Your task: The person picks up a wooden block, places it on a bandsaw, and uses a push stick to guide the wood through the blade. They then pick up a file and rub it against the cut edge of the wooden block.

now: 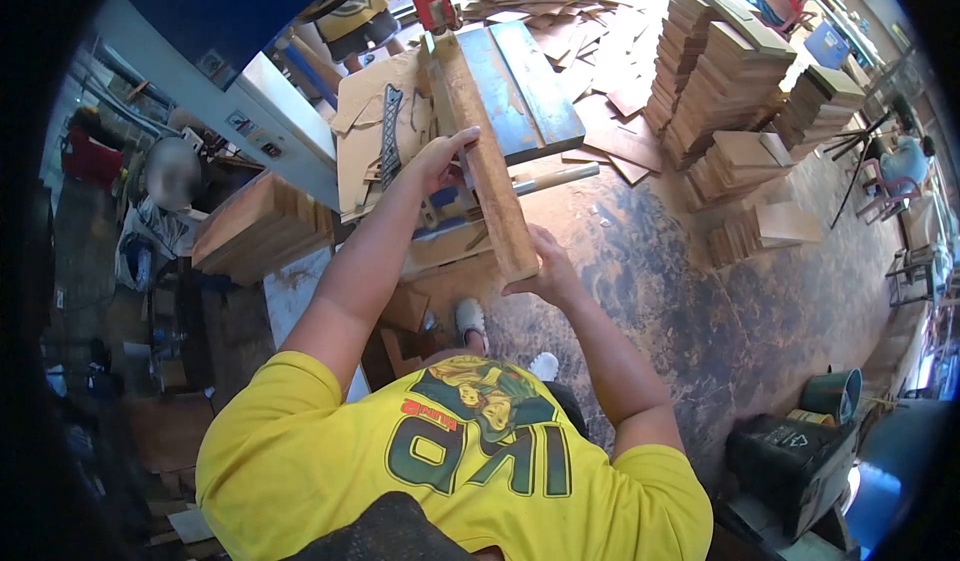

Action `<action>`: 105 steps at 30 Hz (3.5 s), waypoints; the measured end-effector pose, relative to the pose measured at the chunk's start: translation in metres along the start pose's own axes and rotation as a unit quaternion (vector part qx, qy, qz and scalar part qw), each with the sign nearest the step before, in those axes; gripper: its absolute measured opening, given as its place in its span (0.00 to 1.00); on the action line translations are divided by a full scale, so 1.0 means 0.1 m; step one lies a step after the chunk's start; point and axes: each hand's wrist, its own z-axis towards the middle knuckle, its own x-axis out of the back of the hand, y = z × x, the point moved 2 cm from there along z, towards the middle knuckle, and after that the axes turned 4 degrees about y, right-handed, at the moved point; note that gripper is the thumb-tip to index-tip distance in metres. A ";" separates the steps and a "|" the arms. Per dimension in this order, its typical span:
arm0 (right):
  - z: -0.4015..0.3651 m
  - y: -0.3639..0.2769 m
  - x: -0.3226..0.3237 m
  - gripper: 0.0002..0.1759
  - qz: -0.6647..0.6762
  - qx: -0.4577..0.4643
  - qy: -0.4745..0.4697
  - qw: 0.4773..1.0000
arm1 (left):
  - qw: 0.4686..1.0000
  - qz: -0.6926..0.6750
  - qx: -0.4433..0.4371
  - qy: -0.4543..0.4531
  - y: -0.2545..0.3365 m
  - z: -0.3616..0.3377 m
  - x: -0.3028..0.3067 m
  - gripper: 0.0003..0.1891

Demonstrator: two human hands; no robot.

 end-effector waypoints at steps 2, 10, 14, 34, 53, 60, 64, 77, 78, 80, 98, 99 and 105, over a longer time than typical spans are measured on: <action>0.02 0.03 0.03 0.56 -0.014 0.020 0.003 1.000 | 1.000 -0.019 -0.010 -0.008 0.00 -0.04 -0.02 0.44; 0.11 0.00 0.01 0.56 -0.008 0.008 -0.004 1.000 | 1.000 -0.021 -0.012 -0.019 0.05 -0.15 -0.03 0.45; 0.15 0.06 -0.02 0.56 0.008 0.001 0.002 1.000 | 1.000 -0.016 -0.007 -0.013 0.03 -0.11 -0.01 0.43; 0.36 0.09 -0.05 0.57 0.014 -0.032 -0.002 0.999 | 0.999 -0.024 -0.015 -0.021 0.04 -0.13 -0.03 0.43; 0.53 0.11 -0.07 0.59 0.031 -0.016 0.007 0.999 | 1.000 -0.003 -0.025 -0.016 -0.01 -0.08 0.00 0.42; 0.60 0.16 -0.08 0.57 0.036 -0.014 0.002 0.999 | 0.998 -0.021 -0.054 -0.029 -0.07 -0.11 0.00 0.38; 0.63 0.19 -0.10 0.56 0.038 -0.024 0.009 0.999 | 0.998 -0.015 -0.055 -0.039 -0.12 -0.13 0.03 0.40; 0.75 0.25 -0.13 0.54 0.023 0.009 0.013 1.000 | 0.953 -0.043 -0.247 -0.172 -0.43 -0.43 -0.10 0.74; 0.77 0.24 -0.12 0.52 0.018 0.025 0.019 0.999 | 0.939 -0.074 -0.275 -0.193 -0.44 -0.46 -0.15 0.76; 0.79 0.22 -0.12 0.52 0.015 0.029 0.020 0.999 | 0.931 -0.129 -0.268 -0.213 -0.51 -0.51 -0.26 0.75; 0.94 0.29 -0.15 0.42 -0.001 0.016 0.014 1.000 | 0.951 0.112 -0.286 -0.024 -0.66 -0.53 -0.34 0.79; 0.95 0.29 -0.14 0.41 0.001 0.018 0.020 1.000 | 0.948 0.131 -0.290 -0.012 -0.63 -0.54 -0.35 0.79; 0.99 0.32 -0.16 0.39 0.007 0.001 0.018 1.000 | 0.921 0.231 -0.300 0.087 -0.64 -0.56 -0.39 0.78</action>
